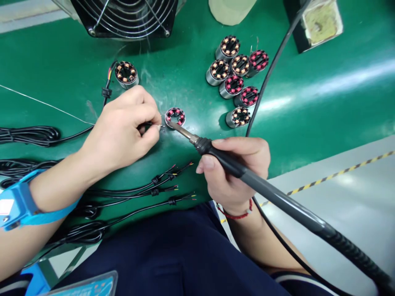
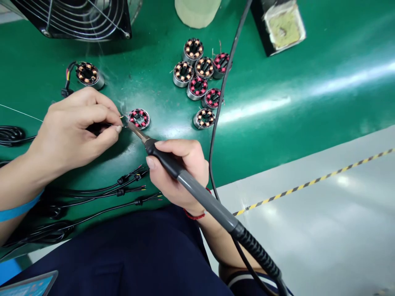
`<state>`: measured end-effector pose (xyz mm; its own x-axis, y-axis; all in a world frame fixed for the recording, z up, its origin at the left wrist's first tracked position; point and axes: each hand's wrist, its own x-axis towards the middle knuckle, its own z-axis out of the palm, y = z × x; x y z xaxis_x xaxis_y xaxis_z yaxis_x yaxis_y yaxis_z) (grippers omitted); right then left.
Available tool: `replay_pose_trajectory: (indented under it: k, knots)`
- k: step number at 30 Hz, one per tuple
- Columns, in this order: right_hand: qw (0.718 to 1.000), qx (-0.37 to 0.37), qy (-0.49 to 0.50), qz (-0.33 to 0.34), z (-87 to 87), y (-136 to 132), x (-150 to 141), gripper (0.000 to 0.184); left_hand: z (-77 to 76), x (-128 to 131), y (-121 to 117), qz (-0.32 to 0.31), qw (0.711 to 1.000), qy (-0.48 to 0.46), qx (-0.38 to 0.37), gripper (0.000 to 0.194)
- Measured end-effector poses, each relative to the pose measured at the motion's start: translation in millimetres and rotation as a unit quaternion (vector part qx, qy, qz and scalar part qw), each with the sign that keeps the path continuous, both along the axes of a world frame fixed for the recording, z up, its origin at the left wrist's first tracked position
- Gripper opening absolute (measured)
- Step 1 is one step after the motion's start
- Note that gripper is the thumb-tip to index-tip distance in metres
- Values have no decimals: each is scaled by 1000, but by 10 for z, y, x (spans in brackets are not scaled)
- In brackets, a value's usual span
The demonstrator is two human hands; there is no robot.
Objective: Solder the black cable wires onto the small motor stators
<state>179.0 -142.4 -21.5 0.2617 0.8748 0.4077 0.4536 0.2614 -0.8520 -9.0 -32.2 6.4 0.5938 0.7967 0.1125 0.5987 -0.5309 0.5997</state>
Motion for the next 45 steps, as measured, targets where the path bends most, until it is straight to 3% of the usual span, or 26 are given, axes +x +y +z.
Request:
replay_pose_trajectory:
  k: [4,9,12,15,21,26,31,35,39,42,45]
  knots:
    - [997,5,-71,43,47,77,56,22,8,2,3,4,1000,0,-9,18]
    - [987,-15,-23,156,204,311,142,30,40,18,12,4,999,-6,-35,15]
    - [967,-40,-116,224,307,509,150,28,33,11,16,-6,1000,-6,-21,14]
    - [941,-61,-216,255,295,688,98,33,7,-5,19,-9,1000,-13,-11,13]
    - [936,-63,-236,255,68,814,-9,41,-10,-43,49,9,999,-24,-32,12]
    - [958,-53,-199,201,2,770,27,45,-14,-65,76,24,998,-37,-36,10]
    - [964,-11,-161,209,-80,770,46,42,-20,-13,33,5,1000,-3,-16,13]
    - [969,21,-141,202,-130,777,38,50,-39,-34,24,-6,1000,-6,-6,13]
    - [963,15,-156,218,-148,776,22,58,-34,-133,81,32,997,-3,-64,28]
    - [956,-13,-182,231,-172,779,-1,57,5,-173,140,53,981,22,-184,13]
    - [953,-23,-186,238,-178,775,-18,55,51,-169,180,88,946,-27,-311,21]
